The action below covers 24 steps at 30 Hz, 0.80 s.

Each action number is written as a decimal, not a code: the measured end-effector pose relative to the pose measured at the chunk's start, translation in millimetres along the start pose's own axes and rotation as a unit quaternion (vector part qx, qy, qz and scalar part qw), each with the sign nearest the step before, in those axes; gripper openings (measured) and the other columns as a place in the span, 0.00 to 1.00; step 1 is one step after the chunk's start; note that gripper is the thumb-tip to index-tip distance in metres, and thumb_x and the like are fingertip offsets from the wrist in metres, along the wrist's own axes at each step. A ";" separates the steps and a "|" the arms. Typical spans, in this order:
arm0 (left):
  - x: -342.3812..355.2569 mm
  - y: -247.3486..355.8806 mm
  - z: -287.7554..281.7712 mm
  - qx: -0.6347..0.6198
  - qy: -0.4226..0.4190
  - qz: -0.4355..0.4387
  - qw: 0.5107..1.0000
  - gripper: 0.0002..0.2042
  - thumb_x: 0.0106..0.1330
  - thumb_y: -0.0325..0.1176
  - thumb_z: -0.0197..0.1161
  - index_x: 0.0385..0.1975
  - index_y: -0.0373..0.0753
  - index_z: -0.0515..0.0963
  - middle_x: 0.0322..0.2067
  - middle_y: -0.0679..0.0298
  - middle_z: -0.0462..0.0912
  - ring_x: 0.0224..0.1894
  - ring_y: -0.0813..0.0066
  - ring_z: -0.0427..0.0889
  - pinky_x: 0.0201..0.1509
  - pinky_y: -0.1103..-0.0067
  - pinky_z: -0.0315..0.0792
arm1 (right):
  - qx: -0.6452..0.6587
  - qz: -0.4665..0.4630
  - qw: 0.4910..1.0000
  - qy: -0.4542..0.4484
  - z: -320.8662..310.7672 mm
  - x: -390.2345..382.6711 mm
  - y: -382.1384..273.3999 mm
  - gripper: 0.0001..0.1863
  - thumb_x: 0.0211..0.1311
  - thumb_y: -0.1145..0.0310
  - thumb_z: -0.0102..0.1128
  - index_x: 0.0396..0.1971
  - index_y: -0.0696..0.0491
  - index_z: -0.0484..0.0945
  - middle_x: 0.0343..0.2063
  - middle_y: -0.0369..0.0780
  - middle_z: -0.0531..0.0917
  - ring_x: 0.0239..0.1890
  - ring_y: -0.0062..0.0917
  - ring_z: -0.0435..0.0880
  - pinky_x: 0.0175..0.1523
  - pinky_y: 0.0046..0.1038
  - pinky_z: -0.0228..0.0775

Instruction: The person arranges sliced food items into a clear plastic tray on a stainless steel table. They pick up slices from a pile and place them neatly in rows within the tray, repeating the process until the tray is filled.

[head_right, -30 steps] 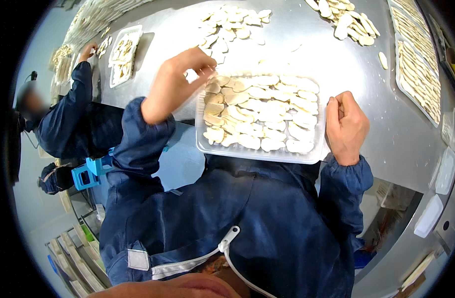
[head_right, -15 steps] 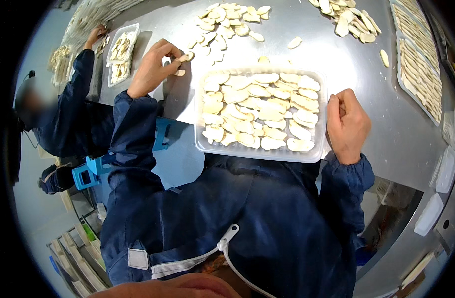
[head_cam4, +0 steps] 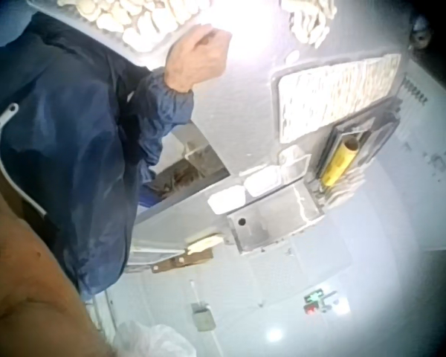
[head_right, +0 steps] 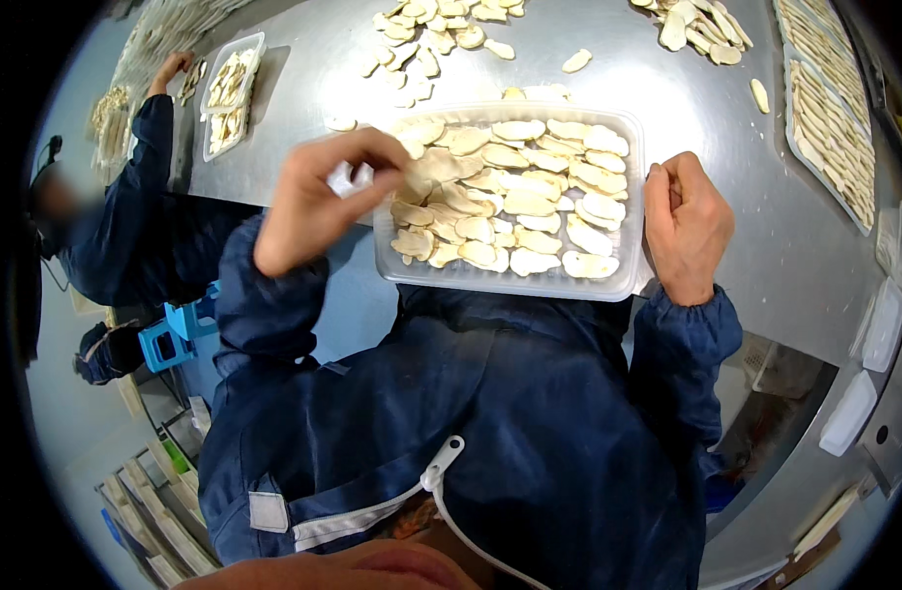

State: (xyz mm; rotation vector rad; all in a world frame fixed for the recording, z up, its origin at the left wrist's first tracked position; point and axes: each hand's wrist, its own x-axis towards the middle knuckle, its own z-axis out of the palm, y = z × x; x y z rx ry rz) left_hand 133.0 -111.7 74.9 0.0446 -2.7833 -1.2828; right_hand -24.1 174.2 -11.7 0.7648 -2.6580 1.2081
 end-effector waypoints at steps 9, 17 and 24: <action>13.6 12.6 81.7 0.007 0.012 0.103 0.995 0.04 0.60 0.21 0.65 0.33 0.33 0.79 0.29 0.57 0.81 0.30 0.65 0.81 0.35 0.75 0.76 | 0.007 0.002 1.000 0.008 2.0 -2.1 2.9 0.08 0.63 0.72 0.60 0.24 0.57 0.74 0.13 0.38 0.72 0.15 0.20 0.66 0.24 0.27 0.60; 10.8 5.6 68.7 0.067 0.123 0.113 0.984 0.06 0.59 0.19 0.64 0.36 0.32 0.80 0.37 0.58 0.81 0.38 0.65 0.82 0.42 0.76 0.77 | 0.006 0.003 1.000 0.004 1.4 -0.5 -1.0 0.09 0.63 0.73 0.59 0.24 0.57 0.73 0.13 0.39 0.72 0.15 0.21 0.67 0.24 0.27 0.60; -3.9 -44.6 2.3 0.174 0.275 -0.038 0.945 0.07 0.60 0.19 0.62 0.37 0.32 0.81 0.32 0.58 0.80 0.34 0.67 0.82 0.38 0.78 0.74 | 0.020 0.008 1.000 0.005 1.0 -1.4 -1.2 0.08 0.62 0.74 0.59 0.24 0.58 0.73 0.14 0.39 0.72 0.16 0.21 0.67 0.25 0.27 0.60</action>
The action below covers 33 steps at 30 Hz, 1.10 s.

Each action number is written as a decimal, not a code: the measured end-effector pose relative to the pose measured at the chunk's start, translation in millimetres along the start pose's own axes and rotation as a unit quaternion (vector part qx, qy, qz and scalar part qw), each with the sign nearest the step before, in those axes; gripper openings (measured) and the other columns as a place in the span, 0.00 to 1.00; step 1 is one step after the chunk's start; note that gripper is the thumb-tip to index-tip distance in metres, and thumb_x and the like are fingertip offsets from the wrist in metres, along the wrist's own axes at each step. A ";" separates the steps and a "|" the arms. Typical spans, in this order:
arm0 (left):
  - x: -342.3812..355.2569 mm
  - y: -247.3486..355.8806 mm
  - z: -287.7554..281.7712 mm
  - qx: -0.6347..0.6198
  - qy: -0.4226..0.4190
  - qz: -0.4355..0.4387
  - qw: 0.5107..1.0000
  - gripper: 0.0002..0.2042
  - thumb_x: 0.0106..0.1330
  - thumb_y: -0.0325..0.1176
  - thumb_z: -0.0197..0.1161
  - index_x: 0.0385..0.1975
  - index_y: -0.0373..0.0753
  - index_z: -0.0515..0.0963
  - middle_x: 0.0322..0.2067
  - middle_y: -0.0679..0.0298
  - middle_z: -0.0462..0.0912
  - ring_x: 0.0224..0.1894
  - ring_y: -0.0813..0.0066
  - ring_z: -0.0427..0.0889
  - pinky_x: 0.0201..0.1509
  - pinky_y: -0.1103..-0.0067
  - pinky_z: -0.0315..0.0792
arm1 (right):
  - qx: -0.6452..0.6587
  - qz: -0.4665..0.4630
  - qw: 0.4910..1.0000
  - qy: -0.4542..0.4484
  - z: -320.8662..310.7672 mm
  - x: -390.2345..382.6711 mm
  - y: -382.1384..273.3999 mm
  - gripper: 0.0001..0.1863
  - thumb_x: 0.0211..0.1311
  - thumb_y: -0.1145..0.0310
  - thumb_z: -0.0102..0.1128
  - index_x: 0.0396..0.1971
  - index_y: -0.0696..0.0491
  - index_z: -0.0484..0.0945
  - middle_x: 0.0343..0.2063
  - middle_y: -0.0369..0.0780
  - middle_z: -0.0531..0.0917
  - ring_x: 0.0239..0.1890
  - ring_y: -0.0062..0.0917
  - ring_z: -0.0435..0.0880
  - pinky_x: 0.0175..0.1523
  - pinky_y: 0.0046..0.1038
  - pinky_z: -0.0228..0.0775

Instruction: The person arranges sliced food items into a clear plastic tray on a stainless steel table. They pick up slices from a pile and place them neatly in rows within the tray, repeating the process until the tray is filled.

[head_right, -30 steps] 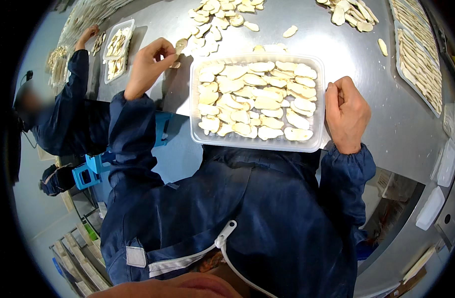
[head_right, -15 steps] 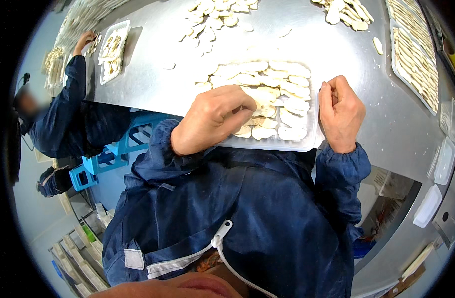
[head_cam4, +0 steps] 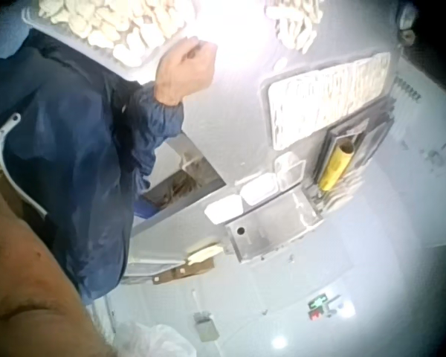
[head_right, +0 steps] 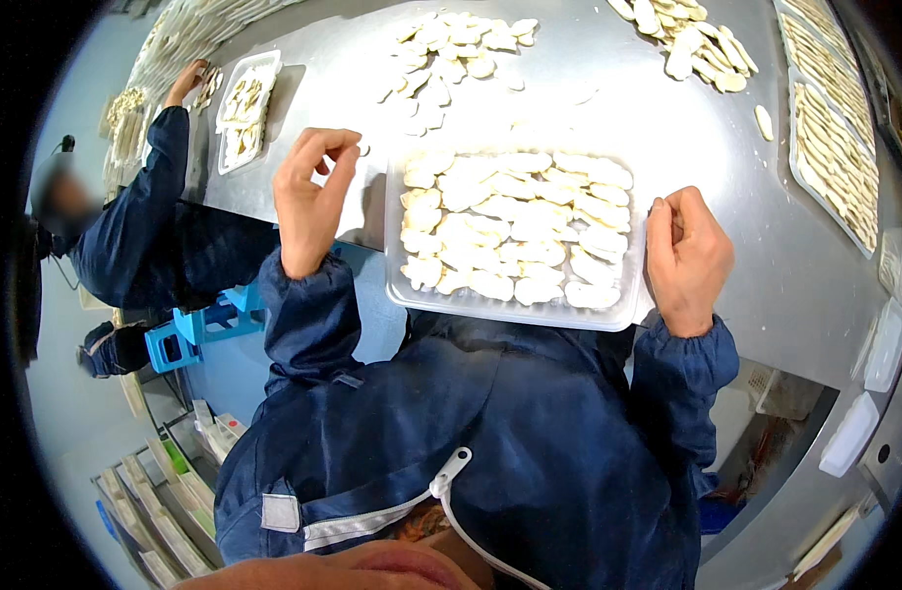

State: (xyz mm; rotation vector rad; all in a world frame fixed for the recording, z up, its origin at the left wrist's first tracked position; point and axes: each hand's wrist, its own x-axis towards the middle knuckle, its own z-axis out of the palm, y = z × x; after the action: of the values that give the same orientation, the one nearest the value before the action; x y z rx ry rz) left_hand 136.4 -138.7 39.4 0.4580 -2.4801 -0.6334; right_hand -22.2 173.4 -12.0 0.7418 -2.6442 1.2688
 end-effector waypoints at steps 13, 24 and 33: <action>29.1 -31.3 31.0 0.040 -0.109 0.068 0.991 0.07 0.60 0.26 0.64 0.36 0.35 0.83 0.39 0.57 0.77 0.45 0.60 0.74 0.51 0.71 0.70 | 0.015 0.020 1.000 0.001 0.0 0.0 -3.6 0.08 0.63 0.74 0.59 0.25 0.59 0.73 0.14 0.39 0.70 0.17 0.19 0.65 0.25 0.25 0.60; 6.2 38.4 -5.6 -0.052 -0.089 0.117 0.988 0.06 0.54 0.20 0.67 0.31 0.35 0.82 0.31 0.59 0.82 0.34 0.62 0.80 0.41 0.72 0.73 | -0.013 0.009 1.000 0.001 0.0 -0.2 -0.7 0.08 0.63 0.72 0.59 0.25 0.57 0.73 0.14 0.38 0.70 0.16 0.21 0.66 0.24 0.26 0.59; -33.8 85.5 40.0 -0.078 -0.231 0.194 0.950 0.10 0.55 0.24 0.69 0.37 0.35 0.82 0.34 0.59 0.80 0.39 0.62 0.78 0.43 0.73 0.71 | -0.012 0.004 1.000 0.009 1.6 -0.5 3.2 0.08 0.63 0.72 0.59 0.25 0.57 0.75 0.13 0.38 0.72 0.15 0.20 0.67 0.24 0.26 0.60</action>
State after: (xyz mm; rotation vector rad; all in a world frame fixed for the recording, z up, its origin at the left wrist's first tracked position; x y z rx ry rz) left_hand 124.6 -39.1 40.2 -0.2717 -2.8063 -0.8337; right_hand -23.1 174.1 -15.4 0.7141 -2.6462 1.2370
